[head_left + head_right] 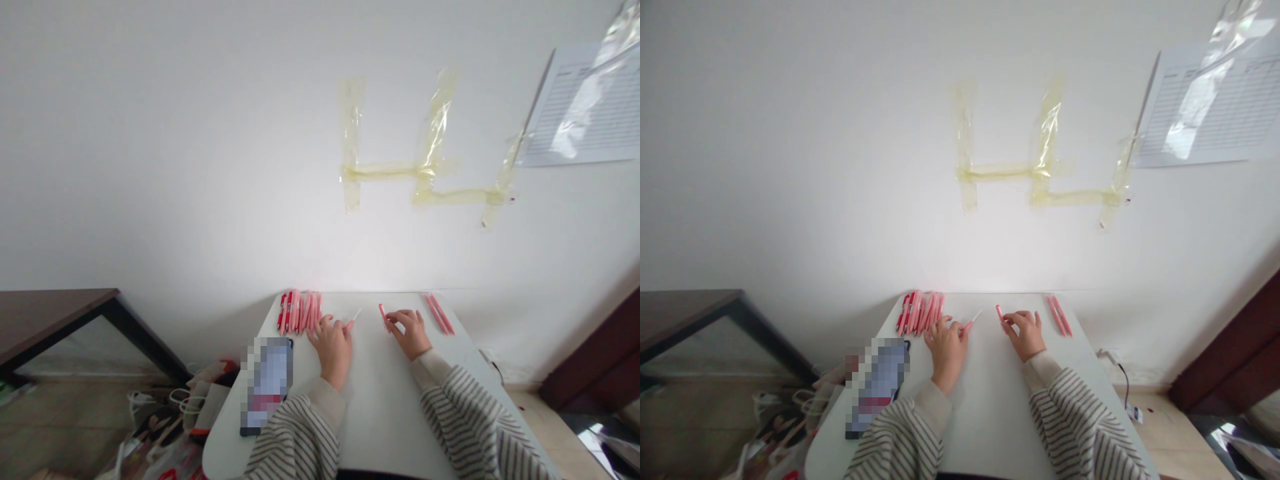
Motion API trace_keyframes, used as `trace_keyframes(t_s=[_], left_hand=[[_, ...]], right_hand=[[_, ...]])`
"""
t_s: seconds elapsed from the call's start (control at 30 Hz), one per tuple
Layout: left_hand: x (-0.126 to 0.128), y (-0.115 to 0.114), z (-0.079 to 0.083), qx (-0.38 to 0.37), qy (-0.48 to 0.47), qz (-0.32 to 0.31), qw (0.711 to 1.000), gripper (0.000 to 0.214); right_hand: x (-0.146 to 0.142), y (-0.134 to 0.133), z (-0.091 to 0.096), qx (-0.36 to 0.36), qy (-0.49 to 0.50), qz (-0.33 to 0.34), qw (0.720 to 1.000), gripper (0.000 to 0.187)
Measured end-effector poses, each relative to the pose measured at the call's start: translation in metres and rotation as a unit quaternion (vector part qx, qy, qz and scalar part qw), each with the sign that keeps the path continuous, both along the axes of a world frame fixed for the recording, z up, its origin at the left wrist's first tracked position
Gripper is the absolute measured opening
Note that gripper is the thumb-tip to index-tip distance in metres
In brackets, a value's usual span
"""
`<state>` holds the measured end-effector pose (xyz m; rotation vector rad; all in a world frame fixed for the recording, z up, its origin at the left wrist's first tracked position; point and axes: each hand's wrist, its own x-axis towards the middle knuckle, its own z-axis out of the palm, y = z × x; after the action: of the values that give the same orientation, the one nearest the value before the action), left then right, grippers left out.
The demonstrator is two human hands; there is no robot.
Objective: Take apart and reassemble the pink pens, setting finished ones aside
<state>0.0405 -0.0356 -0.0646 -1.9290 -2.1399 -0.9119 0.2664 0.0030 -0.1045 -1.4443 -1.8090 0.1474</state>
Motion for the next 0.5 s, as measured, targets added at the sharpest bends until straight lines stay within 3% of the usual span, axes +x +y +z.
trace_keyframes(t_s=[0.27,0.5], left_hand=[[-0.002,0.002,0.0,0.008,-0.029,-0.009,1.0,0.014],[-0.002,0.001,0.002,0.007,-0.058,-0.022,0.998,0.014]], right_hand=[[-0.001,-0.004,0.006,-0.005,-0.016,-0.003,1.0,0.031],[0.009,0.002,-0.001,0.032,-0.063,-0.051,0.996,0.026]])
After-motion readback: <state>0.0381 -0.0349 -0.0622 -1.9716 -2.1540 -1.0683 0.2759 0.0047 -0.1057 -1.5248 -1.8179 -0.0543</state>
